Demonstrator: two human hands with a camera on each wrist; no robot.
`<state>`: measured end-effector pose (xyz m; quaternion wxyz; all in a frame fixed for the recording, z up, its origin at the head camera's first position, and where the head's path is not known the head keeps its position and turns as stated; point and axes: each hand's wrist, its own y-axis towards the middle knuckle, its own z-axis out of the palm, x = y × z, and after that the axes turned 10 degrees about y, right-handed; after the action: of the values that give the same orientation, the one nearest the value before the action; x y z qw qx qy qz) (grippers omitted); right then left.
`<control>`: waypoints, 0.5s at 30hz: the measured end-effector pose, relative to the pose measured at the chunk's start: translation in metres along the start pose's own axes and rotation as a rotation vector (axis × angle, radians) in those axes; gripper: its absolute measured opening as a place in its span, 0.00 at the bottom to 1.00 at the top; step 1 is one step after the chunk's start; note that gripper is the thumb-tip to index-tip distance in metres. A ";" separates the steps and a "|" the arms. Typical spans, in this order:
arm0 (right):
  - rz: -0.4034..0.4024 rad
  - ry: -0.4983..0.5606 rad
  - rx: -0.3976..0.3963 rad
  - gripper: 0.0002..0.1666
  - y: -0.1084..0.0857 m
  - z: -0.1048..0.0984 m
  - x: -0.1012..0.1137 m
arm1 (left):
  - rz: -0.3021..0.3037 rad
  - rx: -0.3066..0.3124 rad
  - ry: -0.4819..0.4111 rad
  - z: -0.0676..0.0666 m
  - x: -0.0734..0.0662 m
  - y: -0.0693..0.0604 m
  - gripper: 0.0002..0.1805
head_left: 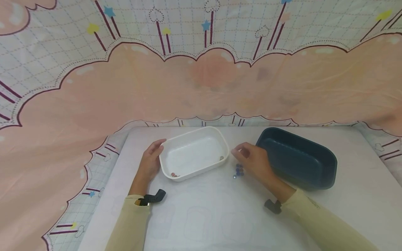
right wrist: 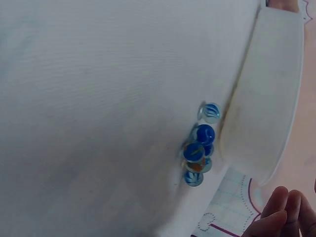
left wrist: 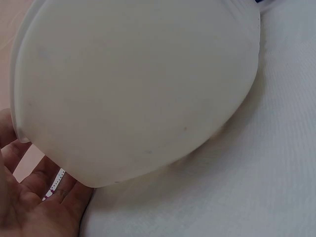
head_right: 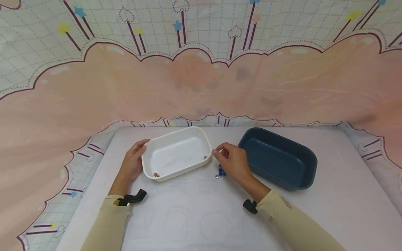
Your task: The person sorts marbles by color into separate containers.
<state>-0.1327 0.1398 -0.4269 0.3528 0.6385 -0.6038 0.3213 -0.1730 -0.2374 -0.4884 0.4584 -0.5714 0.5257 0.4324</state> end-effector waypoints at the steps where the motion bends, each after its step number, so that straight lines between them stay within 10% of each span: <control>1: 0.004 -0.003 0.001 0.17 0.000 0.000 -0.001 | 0.000 -0.001 -0.005 0.000 0.000 0.000 0.22; 15: 0.028 -0.033 0.038 0.15 -0.010 -0.002 -0.020 | 0.007 -0.003 0.032 -0.001 0.003 0.001 0.24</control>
<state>-0.1240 0.1530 -0.4431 0.3260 0.6418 -0.6122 0.3272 -0.1736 -0.2391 -0.4907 0.4476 -0.5770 0.5344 0.4256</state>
